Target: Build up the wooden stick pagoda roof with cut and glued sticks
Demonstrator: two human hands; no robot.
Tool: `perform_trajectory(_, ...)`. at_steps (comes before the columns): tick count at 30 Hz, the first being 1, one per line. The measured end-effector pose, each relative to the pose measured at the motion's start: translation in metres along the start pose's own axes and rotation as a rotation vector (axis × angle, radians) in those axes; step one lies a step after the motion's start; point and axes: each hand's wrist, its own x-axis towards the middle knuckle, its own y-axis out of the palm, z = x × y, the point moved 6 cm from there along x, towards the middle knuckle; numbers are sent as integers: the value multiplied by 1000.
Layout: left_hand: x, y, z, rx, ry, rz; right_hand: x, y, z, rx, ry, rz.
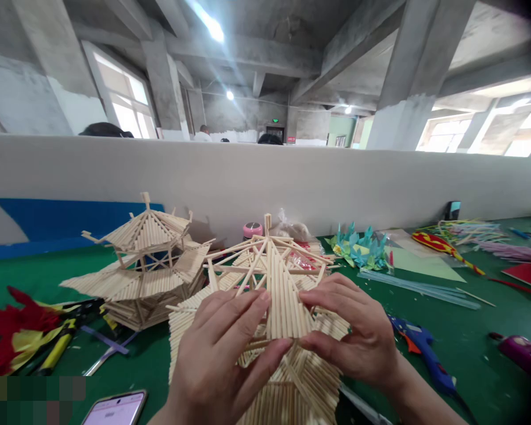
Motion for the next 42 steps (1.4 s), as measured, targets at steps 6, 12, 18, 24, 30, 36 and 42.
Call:
perform_trajectory(6, 0, 1, -1, -5, -4, 4, 1, 1, -1, 8, -4, -4)
perform_trajectory(12, 0, 2, 0, -9, -12, 10, -1, 2, -2, 12, 2, 7)
perform_trajectory(18, -1, 2, 0, 0, -11, 1, -2, 2, -3, 17, 8, 11)
perform_trajectory(24, 0, 0, -1, 29, 1, -15, -4, 0, -4, 22, 23, 21)
perform_trajectory(30, -2, -1, -1, 28, -1, -16, -1, 0, -3, 37, 14, 56)
perform_trajectory(36, -2, 0, 1, 37, 16, -17, 2, -2, -3, 59, -5, 29)
perform_trajectory(42, -1, 1, 1, 53, 22, 0, 1, -2, -4, 54, -21, 12)
